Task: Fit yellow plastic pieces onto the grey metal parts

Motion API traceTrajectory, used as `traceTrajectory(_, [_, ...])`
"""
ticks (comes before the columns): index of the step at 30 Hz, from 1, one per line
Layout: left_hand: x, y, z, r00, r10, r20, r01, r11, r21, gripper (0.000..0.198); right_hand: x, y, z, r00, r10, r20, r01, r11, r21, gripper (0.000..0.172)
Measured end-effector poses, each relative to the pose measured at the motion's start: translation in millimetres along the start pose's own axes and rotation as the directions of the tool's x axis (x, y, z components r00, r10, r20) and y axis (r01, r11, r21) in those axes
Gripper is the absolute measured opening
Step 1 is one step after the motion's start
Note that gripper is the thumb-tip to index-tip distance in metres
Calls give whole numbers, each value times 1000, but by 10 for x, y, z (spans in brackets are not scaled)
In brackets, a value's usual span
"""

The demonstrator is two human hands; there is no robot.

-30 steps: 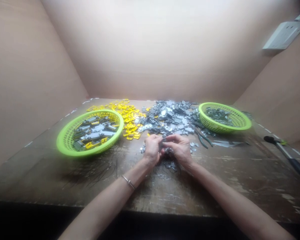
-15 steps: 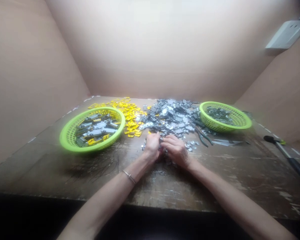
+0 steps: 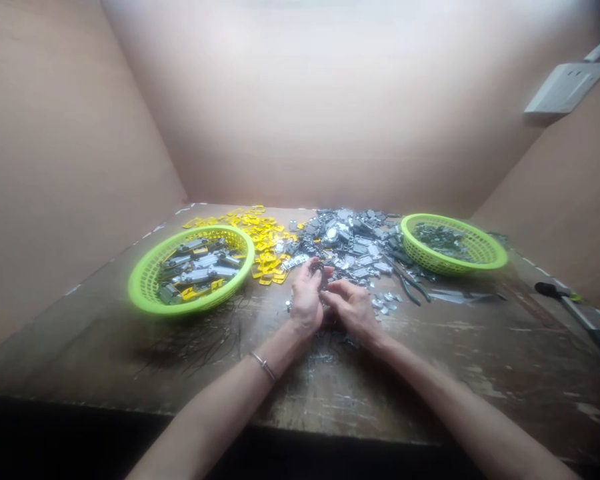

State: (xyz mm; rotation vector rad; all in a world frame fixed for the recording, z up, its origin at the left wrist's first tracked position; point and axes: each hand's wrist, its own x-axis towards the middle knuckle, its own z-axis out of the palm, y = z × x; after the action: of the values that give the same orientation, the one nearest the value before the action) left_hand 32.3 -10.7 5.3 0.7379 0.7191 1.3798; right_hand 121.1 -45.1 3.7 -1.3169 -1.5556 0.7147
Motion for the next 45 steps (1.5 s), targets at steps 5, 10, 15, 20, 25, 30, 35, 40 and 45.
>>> traceTrajectory(5, [0,82,-1,999,10,38,-20,966,258,43,72,74,-167,985,-140,-104,117,974,-195,20])
traceTrajectory(10, [100,194,-77,946,46,320,-254,718,648,3,149,83,-348,948,-318,19,289,831,-475,20])
traceTrajectory(15, [71,112,-123,905,-299,304,73,811,580,13,160,-8,-335,994,-72,-86,63,992,-111,17])
traceTrajectory(20, [-21,95,-88,890,-321,325,189,907,377,19,184,15,-298,963,270,22,-249,850,464,21])
traceTrajectory(25, [-62,147,-31,885,-296,359,180,929,323,22,208,82,-315,829,371,419,-559,498,664,19])
traceTrajectory(30, [-99,146,11,916,-211,342,141,965,219,23,207,111,-311,780,350,519,-625,396,673,17])
traceTrajectory(35, [-107,84,37,959,-160,234,111,971,211,30,204,115,-235,815,382,436,-580,547,604,18])
traceTrajectory(40, [2,114,-12,990,-103,99,76,967,243,25,303,91,-477,947,321,18,-311,902,299,25])
traceTrajectory(45, [128,199,-84,998,-43,-38,51,967,248,25,418,231,-778,982,183,-49,-189,944,-271,20])
